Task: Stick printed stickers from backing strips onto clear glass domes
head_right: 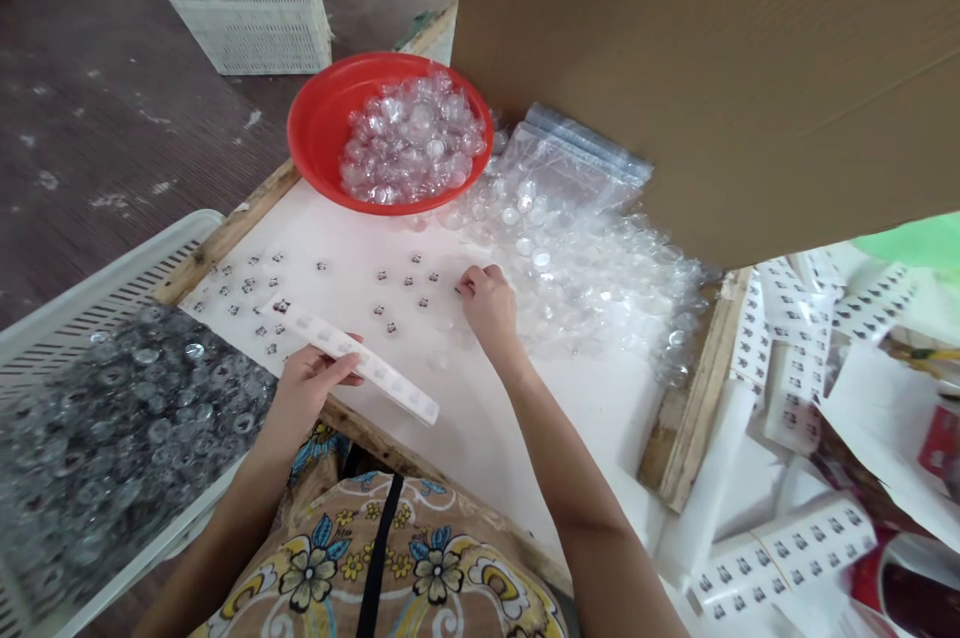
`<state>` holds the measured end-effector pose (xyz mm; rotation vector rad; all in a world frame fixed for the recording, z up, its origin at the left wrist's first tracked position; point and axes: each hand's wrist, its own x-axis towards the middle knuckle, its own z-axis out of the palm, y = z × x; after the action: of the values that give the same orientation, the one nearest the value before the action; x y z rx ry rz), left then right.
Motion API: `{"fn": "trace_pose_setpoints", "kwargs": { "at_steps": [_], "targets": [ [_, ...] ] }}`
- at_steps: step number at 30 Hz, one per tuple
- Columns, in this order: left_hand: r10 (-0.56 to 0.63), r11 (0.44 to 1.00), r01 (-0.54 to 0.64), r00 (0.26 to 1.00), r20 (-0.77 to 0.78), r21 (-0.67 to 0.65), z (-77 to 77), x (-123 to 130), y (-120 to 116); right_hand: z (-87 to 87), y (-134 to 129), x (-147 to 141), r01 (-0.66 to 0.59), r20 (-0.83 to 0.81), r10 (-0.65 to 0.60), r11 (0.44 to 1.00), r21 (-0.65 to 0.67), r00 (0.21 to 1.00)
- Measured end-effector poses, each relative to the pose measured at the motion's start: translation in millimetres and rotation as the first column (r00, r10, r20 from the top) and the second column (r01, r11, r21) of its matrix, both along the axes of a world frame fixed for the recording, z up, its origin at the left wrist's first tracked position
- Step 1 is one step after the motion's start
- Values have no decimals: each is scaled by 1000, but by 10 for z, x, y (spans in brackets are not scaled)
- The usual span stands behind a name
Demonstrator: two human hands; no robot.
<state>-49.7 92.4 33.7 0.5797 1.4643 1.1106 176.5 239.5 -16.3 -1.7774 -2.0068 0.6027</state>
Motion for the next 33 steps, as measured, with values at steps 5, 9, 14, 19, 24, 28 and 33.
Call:
{"fn": "trace_pose_setpoints", "kwargs": {
  "at_steps": [5,9,14,19,24,28,33],
  "targets": [
    [-48,999,47,998,42,24,-56,30,-39,78,31,-109,-9,4,9,1000,0,1000],
    [-88,996,87,996,35,28,-59,98,-66,384,-162,-445,-70,-200,76,997,35,977],
    [-192,981,192,978,-85,-13,-40,171,-47,706,-544,-1082,-367,-576,255,926,-86,777],
    [-208,977,211,969,-131,10,-127,137,-54,695,-741,-1298,-365,-366,399,917,162,841],
    [-193,981,191,980,-57,-31,-157,113,-46,684,-624,-1011,-272,-566,320,947,170,759],
    [-107,992,108,994,7,-71,-82,35,-20,497,-364,-454,-83,-612,-14,988,-130,791],
    [-53,997,54,999,14,-47,-66,-50,-24,190,-318,28,-88,-394,-46,945,-315,918]
  ]
}}
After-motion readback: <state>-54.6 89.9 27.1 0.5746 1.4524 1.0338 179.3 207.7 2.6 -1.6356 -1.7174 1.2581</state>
